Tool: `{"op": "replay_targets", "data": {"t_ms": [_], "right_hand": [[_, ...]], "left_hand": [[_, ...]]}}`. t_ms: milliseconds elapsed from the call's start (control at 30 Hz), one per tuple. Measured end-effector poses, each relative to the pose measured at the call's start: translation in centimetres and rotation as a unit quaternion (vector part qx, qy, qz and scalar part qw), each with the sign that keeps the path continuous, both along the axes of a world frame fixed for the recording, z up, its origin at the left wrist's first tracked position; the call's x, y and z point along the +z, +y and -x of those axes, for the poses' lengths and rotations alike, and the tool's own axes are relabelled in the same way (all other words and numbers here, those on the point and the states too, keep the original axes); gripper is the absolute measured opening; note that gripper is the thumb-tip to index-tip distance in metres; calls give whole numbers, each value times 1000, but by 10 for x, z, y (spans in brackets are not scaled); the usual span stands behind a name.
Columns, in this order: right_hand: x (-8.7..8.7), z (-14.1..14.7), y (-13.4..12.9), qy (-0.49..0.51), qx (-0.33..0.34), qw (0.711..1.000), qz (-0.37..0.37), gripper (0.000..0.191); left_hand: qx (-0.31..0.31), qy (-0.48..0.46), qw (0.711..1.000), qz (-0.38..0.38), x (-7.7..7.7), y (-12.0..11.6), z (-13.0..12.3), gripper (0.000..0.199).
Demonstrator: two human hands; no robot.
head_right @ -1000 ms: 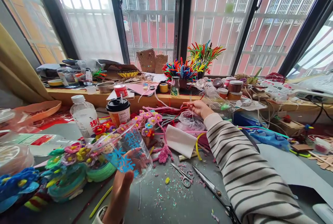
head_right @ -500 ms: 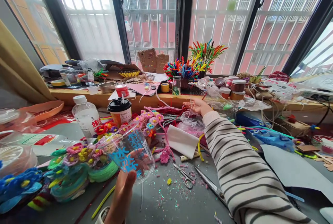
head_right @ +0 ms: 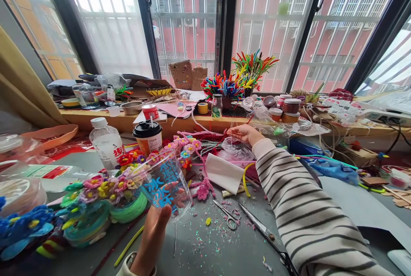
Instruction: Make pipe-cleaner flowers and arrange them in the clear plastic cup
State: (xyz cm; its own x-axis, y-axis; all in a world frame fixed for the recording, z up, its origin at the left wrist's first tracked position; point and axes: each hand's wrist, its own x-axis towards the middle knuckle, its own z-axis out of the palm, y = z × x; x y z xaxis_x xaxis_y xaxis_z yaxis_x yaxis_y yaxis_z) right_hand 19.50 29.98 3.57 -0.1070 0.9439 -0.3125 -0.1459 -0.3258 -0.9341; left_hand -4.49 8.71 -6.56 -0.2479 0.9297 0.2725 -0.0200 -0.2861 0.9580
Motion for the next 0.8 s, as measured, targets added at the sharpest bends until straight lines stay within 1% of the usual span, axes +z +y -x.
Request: {"op": "replay_targets", "data": {"t_ms": [133,267,333,400,533,700,800], "right_hand": [[-5,3,2,-5,-57,998,19,30],[-11,2,5,-1,-103,994,20,31],[-13,2,6,4,-111,994,20,31],[-14,2,4,12,-103,994,25,28],[-13,2,-9,36,-60,997,32,15],[-10,0,-24,43,-21,997,56,14],[-7,-1,-24,41,-34,997,51,18]], "left_hand": [[-7,0,1000,5,2,0,-1,67],[-13,2,1000,10,3,0,-1,66],[-14,-2,1000,14,3,-1,-1,66],[-13,-10,1000,19,3,-1,-3,67],[-2,-16,999,31,3,-1,-5,69],[-2,-13,999,35,2,0,-5,69],[-7,-8,999,31,1,0,-5,69]]}}
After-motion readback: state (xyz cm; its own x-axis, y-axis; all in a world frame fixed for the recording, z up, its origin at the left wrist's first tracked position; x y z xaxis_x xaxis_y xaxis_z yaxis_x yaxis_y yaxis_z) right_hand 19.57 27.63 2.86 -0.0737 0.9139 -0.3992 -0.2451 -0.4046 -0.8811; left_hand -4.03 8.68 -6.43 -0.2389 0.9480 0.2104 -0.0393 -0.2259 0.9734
